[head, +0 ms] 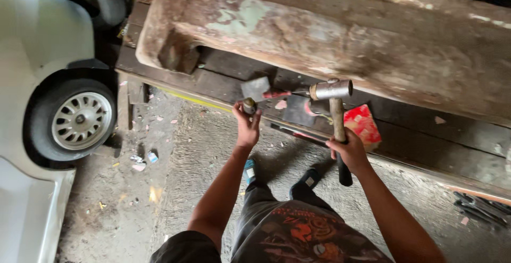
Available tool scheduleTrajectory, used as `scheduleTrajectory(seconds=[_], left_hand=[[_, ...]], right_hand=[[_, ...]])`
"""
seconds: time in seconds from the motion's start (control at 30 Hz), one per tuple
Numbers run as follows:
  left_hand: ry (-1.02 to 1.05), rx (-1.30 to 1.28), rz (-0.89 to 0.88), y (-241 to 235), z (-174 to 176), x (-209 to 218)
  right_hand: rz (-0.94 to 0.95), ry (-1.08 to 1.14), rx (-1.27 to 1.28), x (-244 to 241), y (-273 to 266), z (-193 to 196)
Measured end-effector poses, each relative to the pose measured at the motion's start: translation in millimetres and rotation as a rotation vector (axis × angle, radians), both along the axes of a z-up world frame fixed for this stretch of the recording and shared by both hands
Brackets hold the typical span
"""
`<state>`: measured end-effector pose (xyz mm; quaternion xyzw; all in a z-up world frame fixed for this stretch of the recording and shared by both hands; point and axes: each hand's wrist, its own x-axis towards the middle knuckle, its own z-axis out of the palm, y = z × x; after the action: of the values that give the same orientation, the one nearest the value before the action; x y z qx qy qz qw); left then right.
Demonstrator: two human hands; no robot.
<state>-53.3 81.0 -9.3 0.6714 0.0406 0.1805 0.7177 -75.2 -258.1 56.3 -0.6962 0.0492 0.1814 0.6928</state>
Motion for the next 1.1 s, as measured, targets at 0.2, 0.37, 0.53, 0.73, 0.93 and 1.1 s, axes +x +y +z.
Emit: scheduleTrajectory(seconds=[0.2, 0.37, 0.53, 0.73, 0.93, 1.1], left_hand=[[-0.204, -0.103, -0.050, 72.2, 32.7, 6.9], [-0.225, -0.195, -0.117, 116.9, 45.5, 18.1], [-0.205, -0.143, -0.169, 134.0, 64.2, 45.5], [-0.112, 0.428, 0.092, 140.8, 95.3, 54.2], [-0.110, 0.204, 0.115, 140.0, 116.5, 74.9], [-0.074, 0.077, 0.077, 154.4, 90.8, 84.9]], right_hand=[[-0.077, -0.051, -0.140, 0.0, 82.4, 11.9], [-0.069, -0.192, -0.096, 9.8, 120.9, 37.5], [-0.121, -0.256, -0.214, 23.7, 146.7, 70.9], [-0.085, -0.256, -0.234, 33.3, 146.7, 82.2], [0.020, -0.298, -0.297, 66.5, 134.8, 102.5], [0.028, -0.307, -0.313, 69.4, 139.1, 102.1]])
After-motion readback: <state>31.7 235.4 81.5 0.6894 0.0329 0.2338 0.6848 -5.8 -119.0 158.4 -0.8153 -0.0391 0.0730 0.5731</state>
